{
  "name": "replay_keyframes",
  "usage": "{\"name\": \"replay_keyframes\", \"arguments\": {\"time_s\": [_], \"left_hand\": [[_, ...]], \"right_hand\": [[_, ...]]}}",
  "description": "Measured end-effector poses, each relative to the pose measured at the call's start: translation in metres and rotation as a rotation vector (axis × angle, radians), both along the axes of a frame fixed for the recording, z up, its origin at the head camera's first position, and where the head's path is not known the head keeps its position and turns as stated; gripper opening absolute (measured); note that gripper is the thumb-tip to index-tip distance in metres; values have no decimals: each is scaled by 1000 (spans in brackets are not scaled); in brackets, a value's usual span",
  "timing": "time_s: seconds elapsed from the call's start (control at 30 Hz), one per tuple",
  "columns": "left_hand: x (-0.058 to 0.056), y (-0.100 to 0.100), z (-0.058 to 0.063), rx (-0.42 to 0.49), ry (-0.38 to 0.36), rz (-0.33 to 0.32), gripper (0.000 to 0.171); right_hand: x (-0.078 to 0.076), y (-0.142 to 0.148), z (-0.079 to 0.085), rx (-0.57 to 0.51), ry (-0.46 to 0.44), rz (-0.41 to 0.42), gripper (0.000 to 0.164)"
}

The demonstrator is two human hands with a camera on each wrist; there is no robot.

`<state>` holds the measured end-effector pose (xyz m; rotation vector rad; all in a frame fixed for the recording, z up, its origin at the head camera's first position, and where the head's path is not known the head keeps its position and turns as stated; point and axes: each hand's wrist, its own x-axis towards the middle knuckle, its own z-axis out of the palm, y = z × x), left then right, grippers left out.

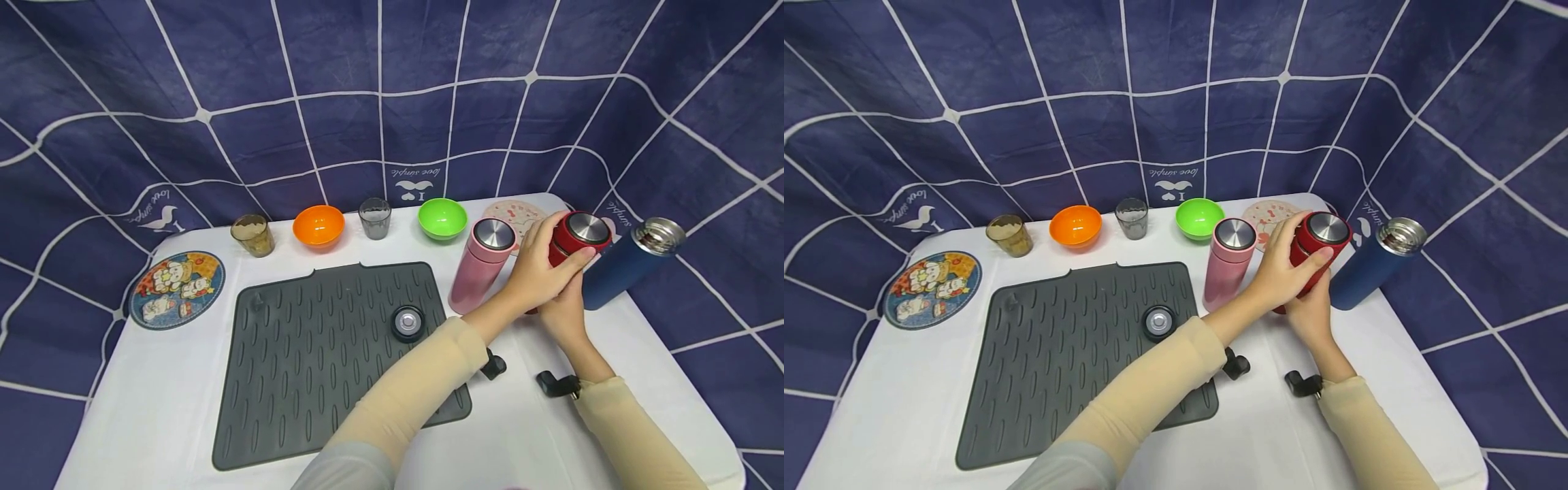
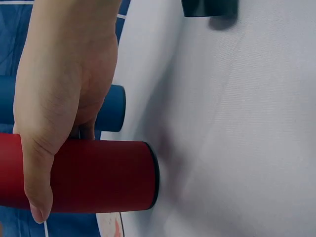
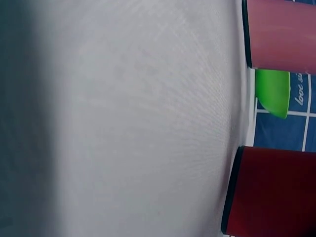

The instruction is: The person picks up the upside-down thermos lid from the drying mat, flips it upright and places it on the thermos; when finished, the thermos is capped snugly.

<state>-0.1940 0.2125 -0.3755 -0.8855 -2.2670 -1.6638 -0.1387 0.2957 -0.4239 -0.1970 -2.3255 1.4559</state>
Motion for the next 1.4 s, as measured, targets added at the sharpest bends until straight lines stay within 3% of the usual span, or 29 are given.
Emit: {"name": "replay_keyframes", "arguments": {"time_s": [0.07, 0.3, 0.47, 0.57, 0.7, 0.9, 0.97, 1.13, 1.2, 1.33, 1.4], "left_hand": [[0, -1, -1, -19, 28, -1, 63], [-1, 1, 1, 22, -41, -4, 75], [-3, -2, -3, -53, 27, -31, 65], [-2, -2, -4, -1, -5, -46, 72], [-1, 1, -3, 68, -43, -17, 76], [-1, -1, -4, -98, 55, 3, 64], [0, -2, -4, -102, 31, -9, 67], [0, 0, 0, -9, -55, -11, 80], [1, 0, -1, -15, -22, -8, 76], [1, -3, -4, -112, 77, -2, 69], [1, -4, -5, -119, 80, -4, 72]], "right_hand": [[0, 0, 0, -4, -3, -6, 71], [1, -1, 1, 5, 18, 8, 63], [0, -1, 4, 0, -20, -7, 71], [1, -1, 4, 3, -11, -2, 66], [1, -1, 3, 5, 0, 2, 63], [0, 1, 2, -8, -6, -4, 72], [0, 1, 2, -1, 7, -3, 68], [1, 1, 2, 6, 27, 11, 59], [2, 1, 2, 11, 15, 6, 62], [1, 0, 2, -22, -1, 2, 72], [1, -1, 2, -38, 6, 9, 71]]}}
